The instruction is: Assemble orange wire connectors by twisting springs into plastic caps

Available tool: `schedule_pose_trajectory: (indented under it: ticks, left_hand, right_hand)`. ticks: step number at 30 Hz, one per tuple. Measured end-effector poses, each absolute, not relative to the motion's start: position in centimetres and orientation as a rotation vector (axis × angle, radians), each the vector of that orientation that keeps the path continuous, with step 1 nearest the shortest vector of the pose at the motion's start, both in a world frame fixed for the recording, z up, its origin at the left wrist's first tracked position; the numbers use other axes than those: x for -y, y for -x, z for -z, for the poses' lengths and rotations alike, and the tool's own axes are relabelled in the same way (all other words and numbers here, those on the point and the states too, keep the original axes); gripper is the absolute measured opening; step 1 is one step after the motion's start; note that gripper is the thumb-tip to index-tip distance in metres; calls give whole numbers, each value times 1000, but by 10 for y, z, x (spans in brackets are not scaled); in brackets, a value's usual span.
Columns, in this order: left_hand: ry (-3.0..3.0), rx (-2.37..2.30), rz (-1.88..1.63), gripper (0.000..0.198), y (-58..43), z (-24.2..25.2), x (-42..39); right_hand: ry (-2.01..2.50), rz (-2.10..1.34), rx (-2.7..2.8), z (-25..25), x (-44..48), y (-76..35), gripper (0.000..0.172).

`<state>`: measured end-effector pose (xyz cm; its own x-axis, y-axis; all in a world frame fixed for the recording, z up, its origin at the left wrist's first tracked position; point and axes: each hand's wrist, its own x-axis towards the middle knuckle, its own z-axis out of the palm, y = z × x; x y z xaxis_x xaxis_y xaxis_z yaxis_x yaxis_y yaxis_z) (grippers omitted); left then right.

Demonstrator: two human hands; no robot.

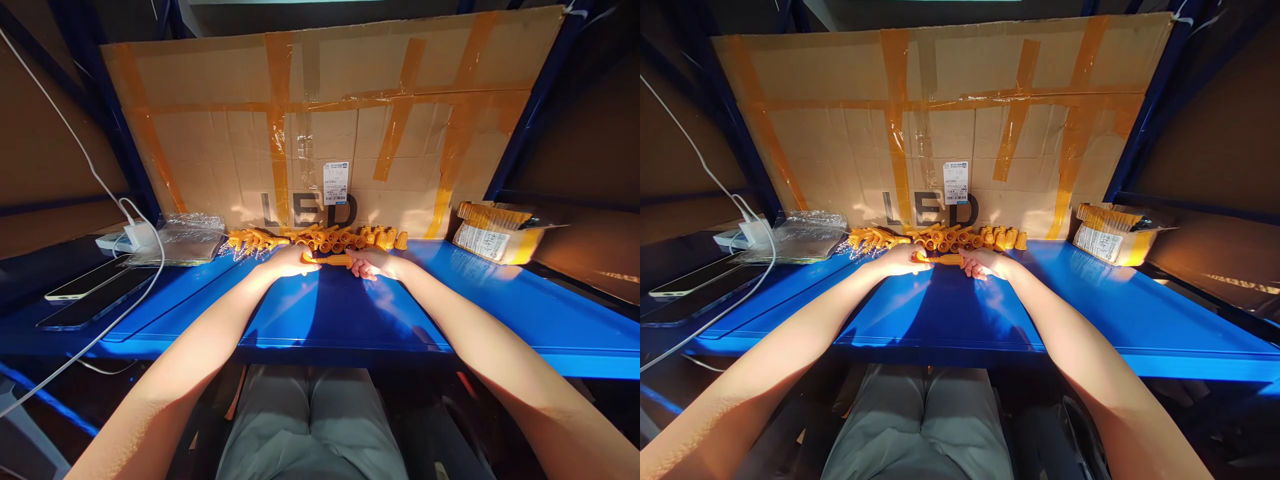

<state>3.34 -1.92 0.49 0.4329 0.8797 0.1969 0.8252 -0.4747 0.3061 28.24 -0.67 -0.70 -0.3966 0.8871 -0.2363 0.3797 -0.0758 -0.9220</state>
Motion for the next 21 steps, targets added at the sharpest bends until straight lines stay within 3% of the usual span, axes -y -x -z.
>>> schedule_pose_trajectory:
  ticks: [17,21]
  left_hand:
    - [-2483,-1536,-509,30,-36,-7,22]
    - [-2480,-1523,-499,29,-35,-8,23]
  right_hand:
    - [1356,-1525,1700,7,6,-283,58]
    - [1308,-1475,1695,5,9,-284,46]
